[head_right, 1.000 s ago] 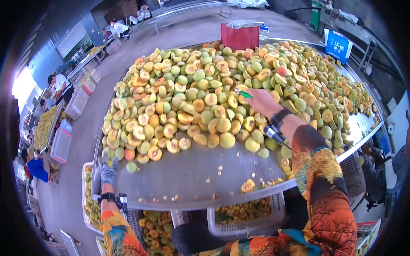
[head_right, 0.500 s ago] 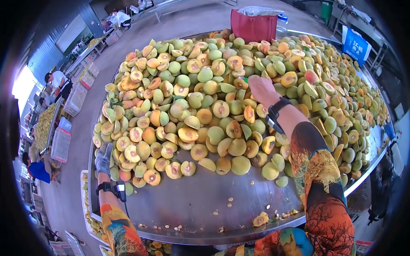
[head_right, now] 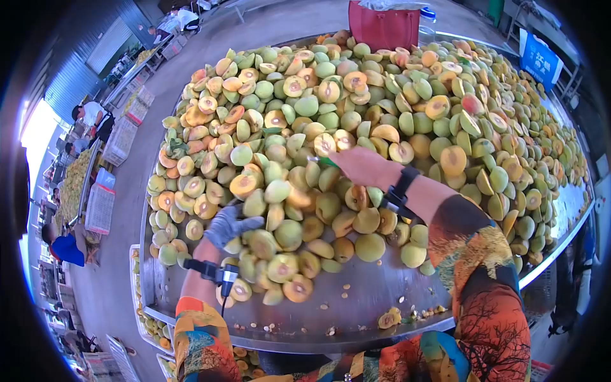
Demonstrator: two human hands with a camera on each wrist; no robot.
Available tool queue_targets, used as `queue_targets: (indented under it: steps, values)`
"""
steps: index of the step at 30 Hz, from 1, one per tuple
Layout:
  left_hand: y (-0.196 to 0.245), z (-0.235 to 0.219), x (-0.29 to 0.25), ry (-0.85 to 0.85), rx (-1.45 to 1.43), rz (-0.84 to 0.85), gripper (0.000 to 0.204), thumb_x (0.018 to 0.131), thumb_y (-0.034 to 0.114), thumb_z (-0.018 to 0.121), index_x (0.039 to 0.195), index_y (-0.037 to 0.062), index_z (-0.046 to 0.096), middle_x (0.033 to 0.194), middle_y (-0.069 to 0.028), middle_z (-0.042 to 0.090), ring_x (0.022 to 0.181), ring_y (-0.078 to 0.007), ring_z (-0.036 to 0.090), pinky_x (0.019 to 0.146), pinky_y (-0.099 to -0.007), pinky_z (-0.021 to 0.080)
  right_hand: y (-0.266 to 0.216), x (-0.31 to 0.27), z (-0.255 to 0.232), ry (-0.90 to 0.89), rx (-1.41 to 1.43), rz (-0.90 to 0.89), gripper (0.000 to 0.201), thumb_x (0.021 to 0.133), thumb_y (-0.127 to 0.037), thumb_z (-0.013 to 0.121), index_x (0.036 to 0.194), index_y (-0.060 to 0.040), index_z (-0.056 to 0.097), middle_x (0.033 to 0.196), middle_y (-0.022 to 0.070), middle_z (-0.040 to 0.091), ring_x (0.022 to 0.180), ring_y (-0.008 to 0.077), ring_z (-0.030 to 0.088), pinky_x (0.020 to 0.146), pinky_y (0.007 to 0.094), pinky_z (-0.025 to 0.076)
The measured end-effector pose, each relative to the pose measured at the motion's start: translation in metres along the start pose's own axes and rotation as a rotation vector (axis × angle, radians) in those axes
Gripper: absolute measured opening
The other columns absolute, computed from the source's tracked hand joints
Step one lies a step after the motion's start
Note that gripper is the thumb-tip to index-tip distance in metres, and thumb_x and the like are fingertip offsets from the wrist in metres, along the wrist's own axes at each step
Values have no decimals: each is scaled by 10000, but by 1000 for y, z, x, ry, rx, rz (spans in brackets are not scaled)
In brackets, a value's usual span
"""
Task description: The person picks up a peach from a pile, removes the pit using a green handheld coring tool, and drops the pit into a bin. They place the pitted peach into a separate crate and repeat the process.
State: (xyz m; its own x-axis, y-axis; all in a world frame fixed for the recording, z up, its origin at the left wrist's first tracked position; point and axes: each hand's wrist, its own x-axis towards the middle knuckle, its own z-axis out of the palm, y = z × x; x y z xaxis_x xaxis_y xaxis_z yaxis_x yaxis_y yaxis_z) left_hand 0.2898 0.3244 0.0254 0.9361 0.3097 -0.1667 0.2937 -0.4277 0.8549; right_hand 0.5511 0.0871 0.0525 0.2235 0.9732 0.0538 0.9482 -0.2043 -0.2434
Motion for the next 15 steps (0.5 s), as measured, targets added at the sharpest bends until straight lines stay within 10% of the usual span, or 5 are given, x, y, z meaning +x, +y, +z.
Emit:
queue_targets:
  steps: [3, 8, 9, 12, 15]
  values:
    - [49, 43, -10, -201, 51, 10, 622, 648, 322, 765, 1126, 10, 516, 1153, -88, 521, 1023, -176, 512, 887, -300, 412, 1, -46, 4, -42, 33, -50, 291, 772, -97, 483, 1054, -32, 452, 724, 128, 559, 666, 312, 572, 540, 402, 453]
    - [72, 13, -37, -102, 560, 551, 442, 685, 197, 712, 1082, 70, 566, 1080, -78, 578, 1000, -234, 535, 889, -313, 410, -4, -88, -35, -11, -218, -111, 323, 774, -158, 524, 1082, -77, 470, 704, 101, 548, 614, 274, 565, 508, 362, 449]
    - [35, -9, -23, 114, 486, 132, 403, 702, 170, 676, 1079, 78, 567, 1039, -88, 589, 1011, -259, 524, 874, -328, 418, 15, -80, -32, 165, -175, -79, 293, 774, -168, 528, 1050, -81, 485, 694, 105, 549, 614, 281, 563, 518, 371, 449]
    - [-19, -81, -22, 903, 1045, -21, 424, 768, 223, 615, 1161, 111, 503, 1133, -106, 528, 1031, -240, 508, 863, -353, 410, 55, -40, -43, 305, -177, 125, 187, 770, -157, 522, 931, -64, 531, 667, 125, 555, 630, 310, 564, 559, 402, 451]
    - [-159, -155, -31, 787, 549, -388, 495, 788, 261, 594, 1240, 132, 437, 1256, -76, 427, 1128, -230, 428, 887, -383, 397, 78, -5, -31, 255, -275, 310, 133, 752, -120, 514, 849, -37, 552, 668, 141, 565, 657, 331, 570, 583, 425, 447]
